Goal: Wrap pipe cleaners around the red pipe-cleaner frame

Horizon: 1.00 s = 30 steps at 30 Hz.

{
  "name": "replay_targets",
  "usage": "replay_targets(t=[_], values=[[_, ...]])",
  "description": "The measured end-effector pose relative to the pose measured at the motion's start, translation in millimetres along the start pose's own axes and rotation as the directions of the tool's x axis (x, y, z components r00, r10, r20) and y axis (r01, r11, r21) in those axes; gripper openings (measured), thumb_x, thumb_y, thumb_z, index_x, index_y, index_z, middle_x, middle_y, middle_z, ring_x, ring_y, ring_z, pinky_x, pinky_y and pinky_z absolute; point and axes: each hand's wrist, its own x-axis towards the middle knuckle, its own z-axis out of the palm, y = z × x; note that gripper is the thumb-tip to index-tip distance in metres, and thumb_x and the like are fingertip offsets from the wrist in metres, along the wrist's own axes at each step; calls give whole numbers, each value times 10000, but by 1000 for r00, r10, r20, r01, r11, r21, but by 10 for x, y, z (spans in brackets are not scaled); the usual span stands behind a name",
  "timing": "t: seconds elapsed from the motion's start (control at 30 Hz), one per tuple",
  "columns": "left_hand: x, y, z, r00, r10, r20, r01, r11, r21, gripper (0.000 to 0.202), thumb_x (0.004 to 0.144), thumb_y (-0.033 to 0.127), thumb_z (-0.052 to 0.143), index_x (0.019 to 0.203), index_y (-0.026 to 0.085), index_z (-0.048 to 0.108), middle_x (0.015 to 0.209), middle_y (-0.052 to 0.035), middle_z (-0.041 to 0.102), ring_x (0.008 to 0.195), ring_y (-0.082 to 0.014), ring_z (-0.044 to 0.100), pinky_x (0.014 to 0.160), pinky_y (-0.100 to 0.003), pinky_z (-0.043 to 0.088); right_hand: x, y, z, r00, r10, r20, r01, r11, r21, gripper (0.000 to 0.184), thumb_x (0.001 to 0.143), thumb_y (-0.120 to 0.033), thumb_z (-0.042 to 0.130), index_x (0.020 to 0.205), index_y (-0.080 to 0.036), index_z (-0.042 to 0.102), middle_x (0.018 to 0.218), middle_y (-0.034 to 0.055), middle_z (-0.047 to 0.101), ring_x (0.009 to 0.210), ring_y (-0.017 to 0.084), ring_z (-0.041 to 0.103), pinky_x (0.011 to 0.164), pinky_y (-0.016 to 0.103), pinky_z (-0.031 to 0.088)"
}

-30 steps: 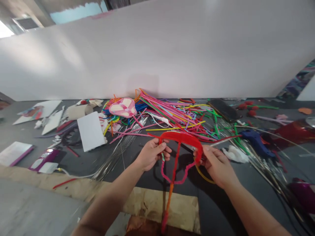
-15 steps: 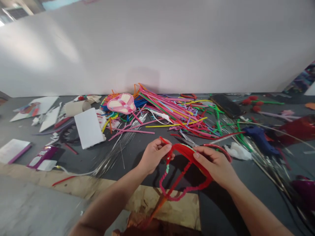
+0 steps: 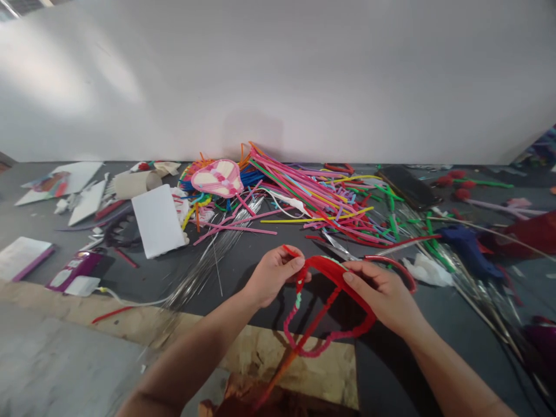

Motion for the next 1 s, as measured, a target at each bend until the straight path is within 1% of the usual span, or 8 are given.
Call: replay_targets(t=[0.1,0.17,0.27,0.37,0.5,0.63,0.77,1.0], values=[[-4,4,-35,993,-84,79,84,996,4,391,631,404,771,816,120,576,676,-18,649,567,-127,637,579,-255,503,-10,18,-9,999,-48,-20,46,997,-66,308,834,-439,535,999,-214,667,981,64,701,883,231,644,798,354,508],[-9,-10,-45,991,-90,101,90,996,3,387,623,400,780,787,107,586,680,-36,658,570,-127,634,568,-249,498,-16,-3,-6,984,-166,-61,154,974,-167,323,848,-419,525,1074,-217,638,1040,80,678,948,238,622,840,379,492],[-15,-39,-48,988,-98,120,100,995,-8,380,621,393,785,780,105,594,673,-38,659,575,-122,630,575,-247,500,-21,-109,32,902,-421,-95,356,850,-389,347,825,-387,571,1132,-233,617,1088,99,639,1032,263,565,899,438,454],[-20,-54,-53,981,-102,163,109,994,-31,372,634,390,779,803,107,606,674,-32,655,576,-115,624,591,-251,508,-4,-257,100,852,-523,8,463,748,-476,294,835,-327,566,1110,-247,637,1092,100,629,1054,268,540,901,454,454],[-16,-56,-68,959,-130,251,157,984,-90,362,641,369,778,832,105,620,682,-37,654,584,-127,632,633,-287,526,96,-384,149,864,-488,119,498,797,-342,261,898,-254,458,1084,-253,642,1077,88,641,1053,240,550,887,428,470],[4,-78,-83,926,-193,325,244,962,-123,337,632,335,785,812,103,620,685,-51,659,585,-145,646,623,-291,527,243,-469,123,888,-379,259,435,876,-209,249,910,-267,437,1037,-237,649,1072,69,651,1037,207,574,912,377,450],[22,-98,-92,895,-230,383,295,948,-121,327,616,345,788,765,109,618,667,-47,656,594,-162,661,602,-270,516,344,-550,110,852,-305,425,385,916,-113,156,858,-297,539,914,-235,671,1035,42,661,1001,194,590,905,337,435],[38,-124,-83,877,-247,413,336,929,-156,306,636,341,773,753,119,597,622,-31,647,547,-140,638,626,-293,523,403,-524,140,831,-278,482,302,953,30,153,872,-288,524,849,-208,653,951,36,650,903,162,603,845,288,435]])
